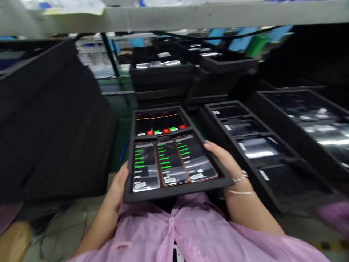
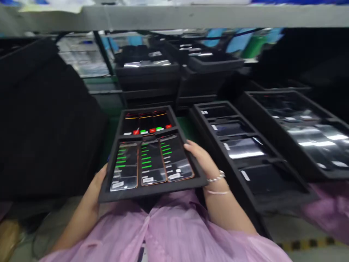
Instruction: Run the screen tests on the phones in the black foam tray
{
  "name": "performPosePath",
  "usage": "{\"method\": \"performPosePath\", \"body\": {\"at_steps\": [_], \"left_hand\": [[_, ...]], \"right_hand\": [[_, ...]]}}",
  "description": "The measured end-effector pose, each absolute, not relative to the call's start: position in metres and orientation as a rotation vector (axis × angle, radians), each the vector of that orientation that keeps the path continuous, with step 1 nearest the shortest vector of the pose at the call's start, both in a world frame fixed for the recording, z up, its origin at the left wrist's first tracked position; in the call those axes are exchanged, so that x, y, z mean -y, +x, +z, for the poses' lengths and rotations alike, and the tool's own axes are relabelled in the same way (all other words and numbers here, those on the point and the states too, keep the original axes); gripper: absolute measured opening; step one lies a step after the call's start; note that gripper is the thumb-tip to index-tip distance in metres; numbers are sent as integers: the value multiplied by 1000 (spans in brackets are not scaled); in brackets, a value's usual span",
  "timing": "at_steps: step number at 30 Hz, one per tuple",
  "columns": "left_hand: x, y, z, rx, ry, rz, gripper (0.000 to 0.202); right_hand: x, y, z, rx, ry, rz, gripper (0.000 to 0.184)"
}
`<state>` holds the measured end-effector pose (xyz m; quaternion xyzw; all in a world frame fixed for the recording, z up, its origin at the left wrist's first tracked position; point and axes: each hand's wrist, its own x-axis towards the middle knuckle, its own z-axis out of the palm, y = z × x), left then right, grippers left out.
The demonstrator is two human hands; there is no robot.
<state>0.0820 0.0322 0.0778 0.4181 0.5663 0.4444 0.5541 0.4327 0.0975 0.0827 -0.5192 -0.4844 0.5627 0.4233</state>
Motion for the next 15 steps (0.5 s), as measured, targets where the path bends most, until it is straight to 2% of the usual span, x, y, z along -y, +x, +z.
{"method": "performPosePath", "body": {"at_steps": [6, 11, 15], "left_hand": [[-23, 67, 73, -1116, 1001, 1009, 61], [-12, 67, 53, -1061, 939, 1035, 64], [0, 61, 62, -1056, 1043, 1066, 66]], "right_hand": [[-65, 446, 115, 1097, -1197, 1409, 52], [-56, 450, 92, 1073, -1161, 1374, 60], [-55, 453, 70, 1001, -1127, 1409, 58]]}}
